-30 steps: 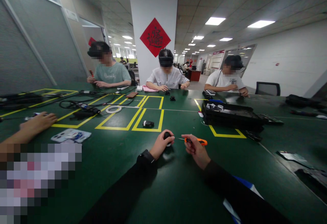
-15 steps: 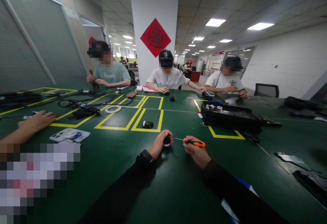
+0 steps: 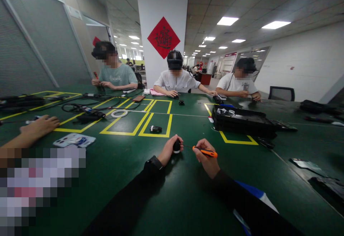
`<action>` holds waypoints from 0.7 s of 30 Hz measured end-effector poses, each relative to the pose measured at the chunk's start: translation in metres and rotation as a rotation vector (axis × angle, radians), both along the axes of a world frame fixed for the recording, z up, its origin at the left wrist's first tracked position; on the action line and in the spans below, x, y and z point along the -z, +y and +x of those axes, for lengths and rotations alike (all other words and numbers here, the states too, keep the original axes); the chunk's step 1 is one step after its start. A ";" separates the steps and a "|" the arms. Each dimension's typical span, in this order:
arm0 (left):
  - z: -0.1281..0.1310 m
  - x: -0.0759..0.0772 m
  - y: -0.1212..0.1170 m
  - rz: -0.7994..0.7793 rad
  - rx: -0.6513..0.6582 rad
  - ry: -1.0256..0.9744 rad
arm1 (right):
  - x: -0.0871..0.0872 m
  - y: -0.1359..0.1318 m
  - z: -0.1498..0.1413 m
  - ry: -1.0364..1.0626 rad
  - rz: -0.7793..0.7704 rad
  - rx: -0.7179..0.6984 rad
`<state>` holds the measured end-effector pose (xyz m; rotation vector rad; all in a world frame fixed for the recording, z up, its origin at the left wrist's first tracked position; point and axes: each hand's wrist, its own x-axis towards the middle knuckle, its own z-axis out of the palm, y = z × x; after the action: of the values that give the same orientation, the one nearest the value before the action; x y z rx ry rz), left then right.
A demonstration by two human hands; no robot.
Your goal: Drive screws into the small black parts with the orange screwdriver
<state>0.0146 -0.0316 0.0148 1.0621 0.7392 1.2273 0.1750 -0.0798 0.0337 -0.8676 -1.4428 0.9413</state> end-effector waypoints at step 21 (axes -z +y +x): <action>-0.003 0.004 0.003 0.000 0.040 -0.043 | -0.004 -0.004 -0.001 -0.136 0.213 0.151</action>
<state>0.0114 -0.0283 0.0108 1.0423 0.6820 1.2122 0.1735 -0.0837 0.0376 -0.8806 -1.5383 0.6135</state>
